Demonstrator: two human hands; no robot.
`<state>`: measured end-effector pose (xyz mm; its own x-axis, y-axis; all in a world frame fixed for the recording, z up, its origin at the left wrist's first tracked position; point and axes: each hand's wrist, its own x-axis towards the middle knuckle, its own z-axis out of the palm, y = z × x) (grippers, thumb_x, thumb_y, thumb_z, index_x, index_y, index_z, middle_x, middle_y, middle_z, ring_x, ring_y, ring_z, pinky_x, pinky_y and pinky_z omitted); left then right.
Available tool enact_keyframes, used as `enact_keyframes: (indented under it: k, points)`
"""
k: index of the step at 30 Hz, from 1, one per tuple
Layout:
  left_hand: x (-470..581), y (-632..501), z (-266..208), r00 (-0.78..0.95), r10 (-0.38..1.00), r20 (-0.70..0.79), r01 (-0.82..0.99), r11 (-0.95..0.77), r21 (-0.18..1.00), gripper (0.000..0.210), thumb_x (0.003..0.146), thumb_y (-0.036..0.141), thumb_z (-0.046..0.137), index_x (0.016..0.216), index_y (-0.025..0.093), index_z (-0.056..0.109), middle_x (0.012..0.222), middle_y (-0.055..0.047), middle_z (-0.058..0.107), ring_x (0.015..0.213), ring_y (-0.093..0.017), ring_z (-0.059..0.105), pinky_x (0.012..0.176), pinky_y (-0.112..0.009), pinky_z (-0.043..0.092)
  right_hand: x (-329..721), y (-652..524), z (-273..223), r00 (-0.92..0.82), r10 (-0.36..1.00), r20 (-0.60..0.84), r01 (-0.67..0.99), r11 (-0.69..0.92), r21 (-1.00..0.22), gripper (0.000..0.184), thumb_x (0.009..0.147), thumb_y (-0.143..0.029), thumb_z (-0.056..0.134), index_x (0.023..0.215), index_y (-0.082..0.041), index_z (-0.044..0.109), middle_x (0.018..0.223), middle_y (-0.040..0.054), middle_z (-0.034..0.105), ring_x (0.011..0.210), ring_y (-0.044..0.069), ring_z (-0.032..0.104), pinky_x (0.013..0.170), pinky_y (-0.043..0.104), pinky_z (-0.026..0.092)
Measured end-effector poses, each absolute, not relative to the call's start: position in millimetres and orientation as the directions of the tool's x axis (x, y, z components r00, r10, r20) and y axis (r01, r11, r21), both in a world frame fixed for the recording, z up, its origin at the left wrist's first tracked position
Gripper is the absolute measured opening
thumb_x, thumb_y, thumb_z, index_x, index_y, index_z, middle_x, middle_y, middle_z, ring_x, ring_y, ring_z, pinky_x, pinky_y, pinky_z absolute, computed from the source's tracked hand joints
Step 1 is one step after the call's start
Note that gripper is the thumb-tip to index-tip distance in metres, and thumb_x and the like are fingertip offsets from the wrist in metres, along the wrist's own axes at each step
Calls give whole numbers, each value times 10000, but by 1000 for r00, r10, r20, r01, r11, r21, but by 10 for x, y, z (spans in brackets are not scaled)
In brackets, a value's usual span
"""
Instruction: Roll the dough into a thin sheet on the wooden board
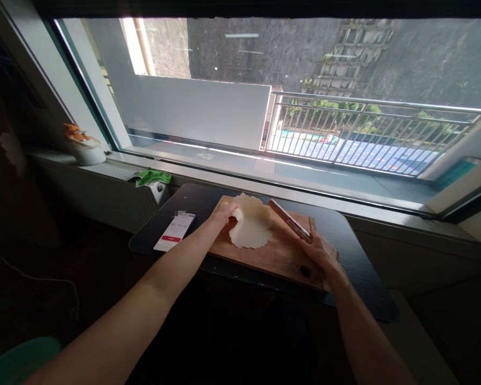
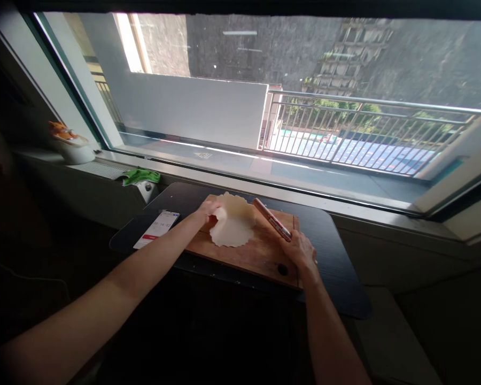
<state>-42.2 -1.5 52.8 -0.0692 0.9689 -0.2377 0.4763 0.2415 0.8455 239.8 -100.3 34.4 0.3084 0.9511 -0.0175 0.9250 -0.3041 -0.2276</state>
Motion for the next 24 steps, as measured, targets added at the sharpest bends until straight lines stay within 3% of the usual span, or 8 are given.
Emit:
enact_keyframes:
  k: [3, 6, 9, 12, 15, 18, 24]
  points:
    - [-592, -218, 341, -48, 973, -227, 502, 220, 836, 132, 917, 233, 578, 907, 143, 674, 794, -50, 735, 716, -174, 696, 577, -226, 503, 2410, -998, 330, 250, 968, -12, 938, -245, -244, 423, 900, -462, 523, 1193, -198, 676, 1004, 128, 723, 908, 279, 684, 697, 333, 473]
    - [-824, -401, 252, -37, 984, -175, 572, 164, 804, 59, 856, 195, 637, 867, 161, 684, 896, -57, 750, 874, -219, 712, 680, -245, 514, 2419, -1013, 320, 114, 993, -14, 957, -114, -267, 293, 888, -353, 523, 1070, -211, 704, 962, 81, 701, 868, 230, 656, 696, 301, 454]
    - [-975, -464, 263, -49, 996, -73, 749, 85, 657, 227, 825, 214, 684, 1052, 199, 682, 961, -55, 759, 975, -263, 705, 784, -293, 508, 2392, -1023, 351, -45, 999, 13, 972, 47, -229, 255, 869, -287, 531, 1011, -203, 725, 1005, 80, 677, 916, 211, 631, 776, 292, 456]
    - [-1005, -476, 242, 1, 1000, -3, 830, 1, 558, 376, 847, 218, 663, 1220, 237, 622, 942, -23, 763, 950, -247, 717, 791, -299, 501, 2244, -953, 470, -155, 987, -48, 969, 142, -200, 265, 854, -300, 581, 1042, -206, 743, 1094, 94, 661, 1028, 225, 619, 887, 303, 454]
    - [-979, -511, 129, 40, 997, 64, 819, -69, 569, 383, 862, 219, 651, 1240, 254, 606, 906, 3, 750, 919, -229, 719, 773, -291, 503, 1847, -778, 580, -138, 990, 15, 963, 138, -231, 359, 911, -394, 553, 1195, -230, 698, 1260, 99, 622, 1160, 247, 590, 984, 345, 436]
    - [-968, -564, -27, 38, 989, 140, 781, -117, 614, 367, 872, 214, 648, 1233, 268, 605, 895, 15, 734, 908, -209, 715, 801, -284, 514, 1265, -571, 520, -41, 988, 151, 965, 79, -250, 422, 1004, -405, 387, 1293, -217, 631, 1314, 113, 600, 1202, 246, 563, 1025, 383, 414]
    - [-1000, -609, -197, 49, 966, 253, 720, -210, 662, 350, 867, 164, 634, 1202, 261, 610, 844, 16, 704, 858, -192, 701, 845, -291, 529, 748, -169, 282, -110, 984, 137, 990, 121, -72, 406, 989, -418, 431, 1323, -257, 596, 1419, 130, 557, 1314, 304, 442, 1077, 500, 336]
